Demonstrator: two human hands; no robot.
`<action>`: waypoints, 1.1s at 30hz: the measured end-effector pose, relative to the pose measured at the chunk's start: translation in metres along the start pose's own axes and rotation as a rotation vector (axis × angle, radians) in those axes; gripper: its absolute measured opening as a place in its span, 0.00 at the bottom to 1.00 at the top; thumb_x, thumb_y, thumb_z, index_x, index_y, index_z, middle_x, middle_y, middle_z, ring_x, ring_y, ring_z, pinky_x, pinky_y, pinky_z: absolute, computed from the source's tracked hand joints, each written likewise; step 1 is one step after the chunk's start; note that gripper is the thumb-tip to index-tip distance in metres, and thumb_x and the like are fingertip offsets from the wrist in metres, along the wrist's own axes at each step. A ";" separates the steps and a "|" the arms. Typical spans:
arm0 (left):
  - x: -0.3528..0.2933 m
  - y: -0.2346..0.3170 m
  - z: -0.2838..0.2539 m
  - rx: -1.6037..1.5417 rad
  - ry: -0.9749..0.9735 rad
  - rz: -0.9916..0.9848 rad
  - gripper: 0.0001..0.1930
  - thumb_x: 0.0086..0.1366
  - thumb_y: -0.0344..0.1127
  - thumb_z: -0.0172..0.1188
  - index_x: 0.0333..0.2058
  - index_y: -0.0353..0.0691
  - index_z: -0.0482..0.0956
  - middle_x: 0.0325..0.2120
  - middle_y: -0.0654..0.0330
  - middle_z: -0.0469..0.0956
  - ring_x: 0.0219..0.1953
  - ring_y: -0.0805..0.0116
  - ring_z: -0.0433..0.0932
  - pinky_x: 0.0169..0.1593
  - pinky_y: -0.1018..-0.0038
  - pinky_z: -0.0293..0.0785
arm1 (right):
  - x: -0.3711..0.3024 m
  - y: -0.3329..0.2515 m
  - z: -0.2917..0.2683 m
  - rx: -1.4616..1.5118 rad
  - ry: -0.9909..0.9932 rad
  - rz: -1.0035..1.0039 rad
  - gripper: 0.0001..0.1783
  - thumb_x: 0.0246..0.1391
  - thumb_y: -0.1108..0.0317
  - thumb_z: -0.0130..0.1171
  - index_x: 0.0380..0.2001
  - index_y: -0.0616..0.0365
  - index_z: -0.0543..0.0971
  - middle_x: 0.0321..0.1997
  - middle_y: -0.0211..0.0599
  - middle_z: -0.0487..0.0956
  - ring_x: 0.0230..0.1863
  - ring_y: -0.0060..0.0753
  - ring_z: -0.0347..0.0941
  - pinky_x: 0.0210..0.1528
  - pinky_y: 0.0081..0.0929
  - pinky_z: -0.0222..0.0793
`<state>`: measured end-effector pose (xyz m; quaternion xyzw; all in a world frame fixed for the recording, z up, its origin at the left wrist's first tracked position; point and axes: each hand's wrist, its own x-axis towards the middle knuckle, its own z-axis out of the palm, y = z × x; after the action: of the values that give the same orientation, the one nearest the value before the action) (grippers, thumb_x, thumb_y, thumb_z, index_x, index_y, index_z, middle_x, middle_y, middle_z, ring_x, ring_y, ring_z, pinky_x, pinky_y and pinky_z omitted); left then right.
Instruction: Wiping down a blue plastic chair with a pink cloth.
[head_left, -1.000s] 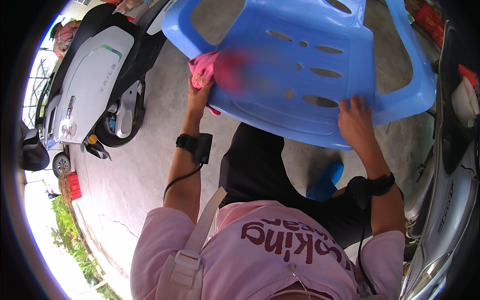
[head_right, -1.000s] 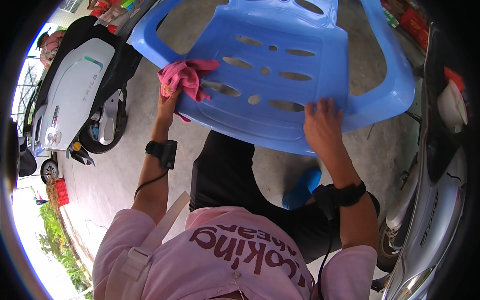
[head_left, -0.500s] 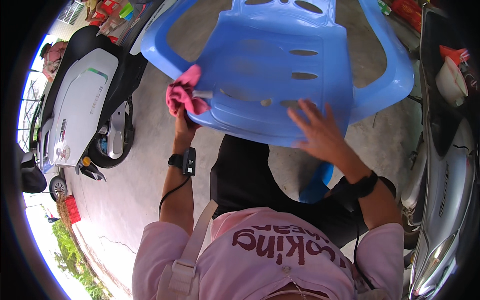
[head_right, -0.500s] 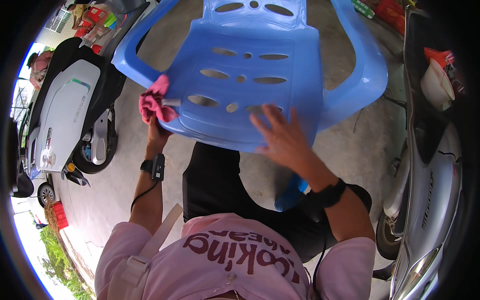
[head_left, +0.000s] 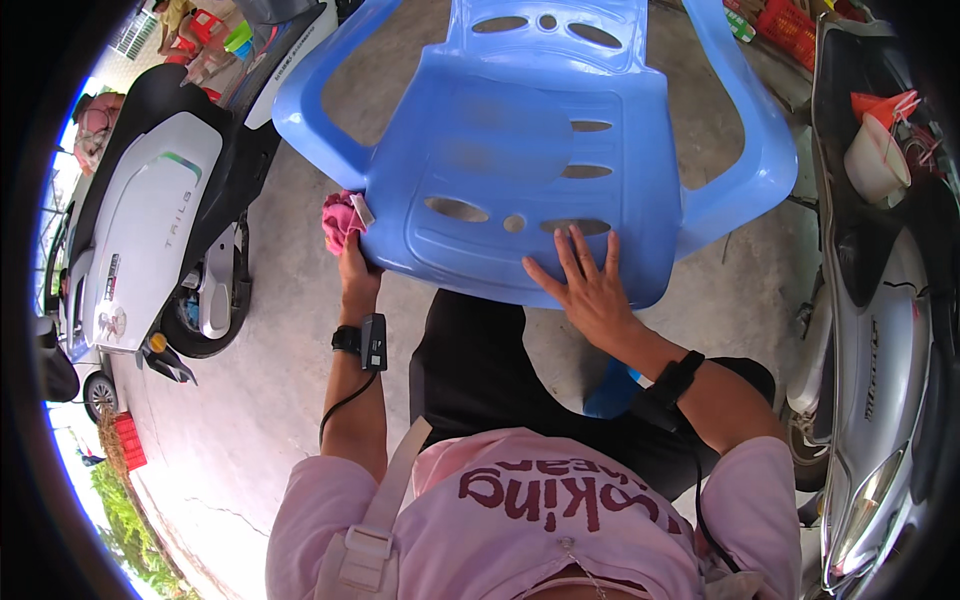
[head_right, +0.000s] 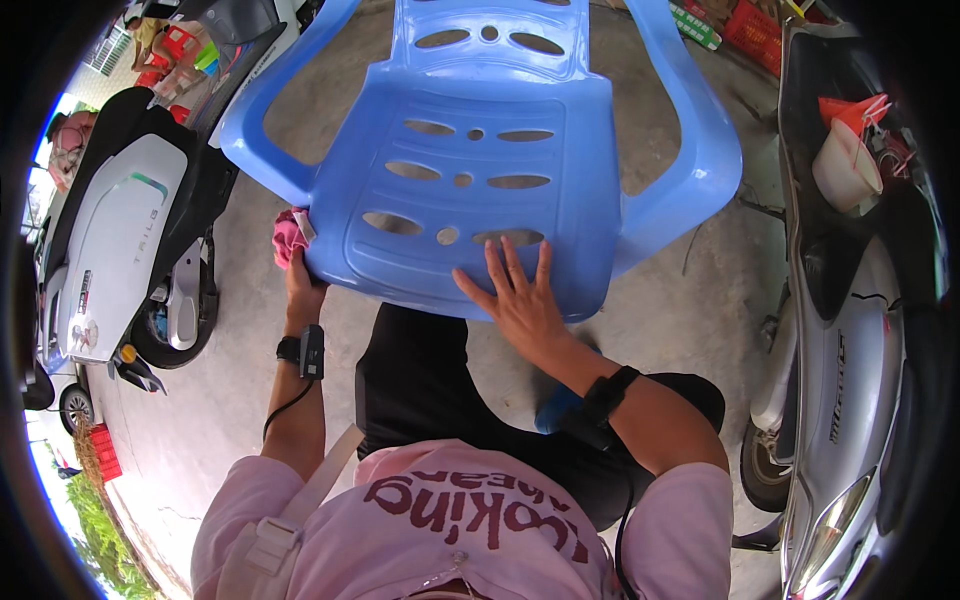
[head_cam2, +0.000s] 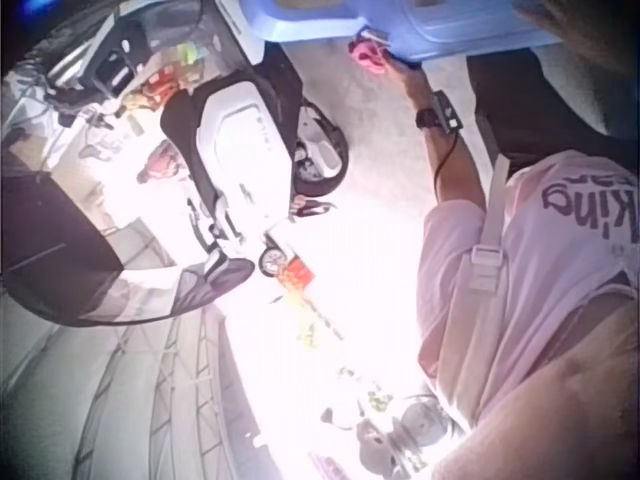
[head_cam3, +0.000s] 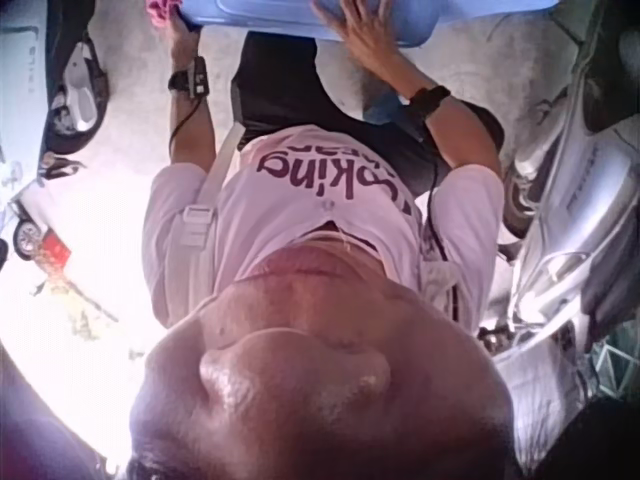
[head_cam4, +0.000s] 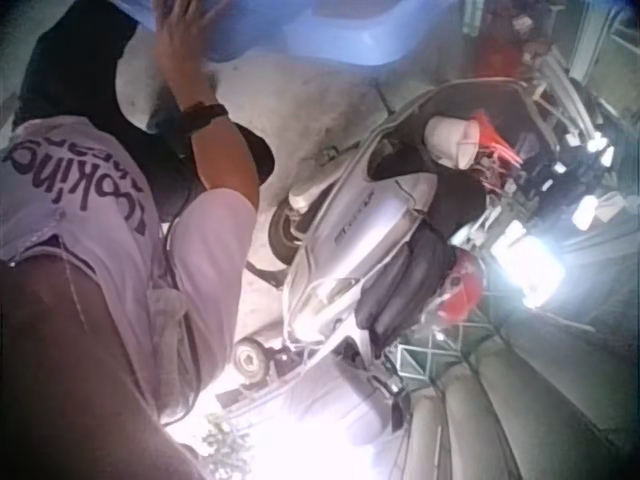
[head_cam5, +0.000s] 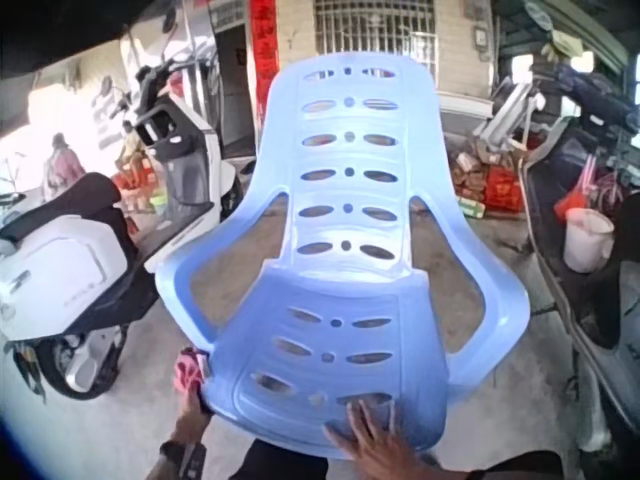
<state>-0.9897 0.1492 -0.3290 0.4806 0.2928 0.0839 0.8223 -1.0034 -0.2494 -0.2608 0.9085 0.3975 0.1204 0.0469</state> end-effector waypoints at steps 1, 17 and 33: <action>-0.004 0.005 -0.001 -0.011 0.002 0.004 0.21 0.69 0.46 0.45 0.55 0.42 0.67 0.46 0.57 0.75 0.44 0.59 0.78 0.40 0.55 0.79 | 0.002 0.000 -0.001 0.004 0.015 -0.003 0.39 0.51 0.66 0.55 0.67 0.35 0.55 0.65 0.55 0.57 0.67 0.57 0.52 0.60 0.80 0.37; -0.015 0.136 0.113 -0.075 -0.211 0.276 0.15 0.66 0.38 0.53 0.49 0.39 0.71 0.33 0.62 0.74 0.39 0.68 0.76 0.41 0.62 0.79 | 0.085 0.092 -0.098 -0.108 0.112 0.118 0.45 0.39 0.79 0.58 0.64 0.45 0.60 0.64 0.51 0.64 0.68 0.51 0.55 0.66 0.67 0.37; 0.095 0.130 0.087 0.974 -0.151 0.548 0.13 0.57 0.35 0.54 0.37 0.33 0.79 0.33 0.45 0.81 0.35 0.54 0.81 0.39 0.65 0.76 | 0.171 0.185 -0.124 -0.020 0.264 0.126 0.39 0.35 0.84 0.54 0.57 0.54 0.69 0.55 0.45 0.74 0.56 0.50 0.69 0.58 0.39 0.64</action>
<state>-0.8440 0.1928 -0.2257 0.8678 0.1027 0.1149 0.4723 -0.7915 -0.2509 -0.0764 0.9073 0.3411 0.2456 -0.0046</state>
